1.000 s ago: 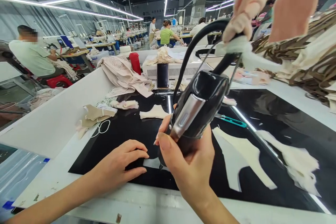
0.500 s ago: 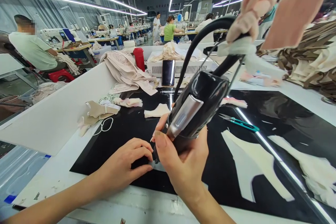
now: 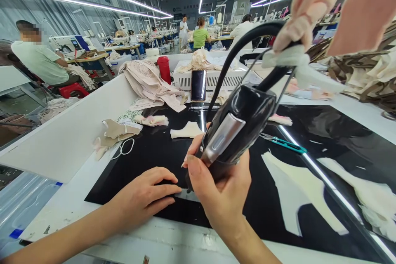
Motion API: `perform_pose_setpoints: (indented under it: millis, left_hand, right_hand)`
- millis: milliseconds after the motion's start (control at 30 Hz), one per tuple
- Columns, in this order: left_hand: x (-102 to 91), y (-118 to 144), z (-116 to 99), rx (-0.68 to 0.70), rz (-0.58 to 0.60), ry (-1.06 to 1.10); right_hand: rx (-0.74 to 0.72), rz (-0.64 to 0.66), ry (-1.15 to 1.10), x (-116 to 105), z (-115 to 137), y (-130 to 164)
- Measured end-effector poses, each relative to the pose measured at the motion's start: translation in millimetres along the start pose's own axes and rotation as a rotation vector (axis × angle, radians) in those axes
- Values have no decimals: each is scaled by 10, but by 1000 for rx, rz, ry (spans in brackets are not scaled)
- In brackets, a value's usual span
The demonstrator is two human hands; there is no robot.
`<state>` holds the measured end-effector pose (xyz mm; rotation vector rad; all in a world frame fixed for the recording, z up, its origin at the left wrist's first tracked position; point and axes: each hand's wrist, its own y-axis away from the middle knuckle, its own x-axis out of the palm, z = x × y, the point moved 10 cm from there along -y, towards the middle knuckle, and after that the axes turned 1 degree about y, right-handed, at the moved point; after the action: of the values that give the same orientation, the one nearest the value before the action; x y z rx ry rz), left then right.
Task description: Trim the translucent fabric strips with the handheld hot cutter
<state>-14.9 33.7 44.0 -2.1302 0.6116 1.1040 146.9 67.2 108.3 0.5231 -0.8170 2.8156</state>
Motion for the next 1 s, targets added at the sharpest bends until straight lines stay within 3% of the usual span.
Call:
perform_pose_setpoints:
  millis: [333,600,1000]
  left_hand:
    - [-48,84,-59,80,-55,-34]
    - [-23,12,30,-55,-14,4]
    - [-23,70,165,-40,-49,45]
  right_hand:
    - [19,8,-31,-18,-7,50]
    - [7,-28,11,-82,59,51]
    - [-28,-132,113,-312,96,103]
